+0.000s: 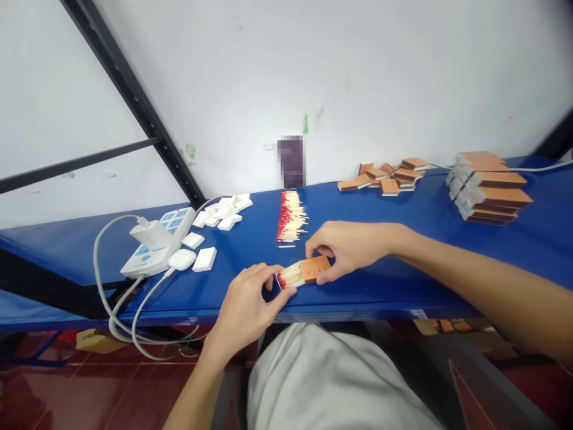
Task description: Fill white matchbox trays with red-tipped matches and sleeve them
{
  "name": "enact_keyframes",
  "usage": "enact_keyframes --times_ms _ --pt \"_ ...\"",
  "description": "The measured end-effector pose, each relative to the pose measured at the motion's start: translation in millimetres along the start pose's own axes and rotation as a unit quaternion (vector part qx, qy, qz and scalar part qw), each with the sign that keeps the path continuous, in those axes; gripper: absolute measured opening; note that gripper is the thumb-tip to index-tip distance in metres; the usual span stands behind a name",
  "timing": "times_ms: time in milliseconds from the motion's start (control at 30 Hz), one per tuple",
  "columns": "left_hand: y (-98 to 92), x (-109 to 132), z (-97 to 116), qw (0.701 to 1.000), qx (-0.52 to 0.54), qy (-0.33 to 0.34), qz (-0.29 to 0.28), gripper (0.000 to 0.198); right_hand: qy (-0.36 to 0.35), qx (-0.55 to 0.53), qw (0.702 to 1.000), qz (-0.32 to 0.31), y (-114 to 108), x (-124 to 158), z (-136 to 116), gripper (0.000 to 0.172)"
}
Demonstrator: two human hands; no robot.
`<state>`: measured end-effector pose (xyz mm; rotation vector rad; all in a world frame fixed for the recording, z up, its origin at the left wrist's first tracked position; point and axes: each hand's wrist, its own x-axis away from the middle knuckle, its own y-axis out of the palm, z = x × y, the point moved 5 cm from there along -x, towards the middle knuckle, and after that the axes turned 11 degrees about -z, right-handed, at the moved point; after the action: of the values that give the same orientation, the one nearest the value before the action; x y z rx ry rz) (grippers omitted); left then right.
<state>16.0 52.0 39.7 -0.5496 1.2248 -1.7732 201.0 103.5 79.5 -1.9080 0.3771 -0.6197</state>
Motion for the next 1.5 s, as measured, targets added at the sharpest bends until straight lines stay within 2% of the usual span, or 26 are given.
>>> enact_keyframes --times_ms 167,633,833,967,1367,1500 --pt "-3.2 0 -4 0.999 0.054 0.004 -0.007 0.025 -0.026 0.015 0.999 0.039 2 -3 2 0.039" --pt "-5.0 -1 -3 0.997 0.076 0.006 -0.029 0.025 -0.048 0.010 0.999 0.024 4 -2 3 0.037" --pt "0.7 2 -10 0.993 0.115 0.001 -0.014 0.042 -0.072 -0.021 0.997 0.035 11 -9 -5 0.039" --pt "0.5 2 -12 0.988 0.153 0.021 0.000 0.055 -0.095 -0.046 0.992 0.076 20 -17 -16 0.039" --pt "-0.2 2 -14 0.986 0.164 0.027 -0.006 0.055 -0.098 -0.006 0.990 0.103 28 -20 -20 0.041" --pt "-3.5 3 -13 0.987 0.154 0.045 -0.012 0.054 -0.064 0.063 0.992 0.089 22 -17 -26 0.039"
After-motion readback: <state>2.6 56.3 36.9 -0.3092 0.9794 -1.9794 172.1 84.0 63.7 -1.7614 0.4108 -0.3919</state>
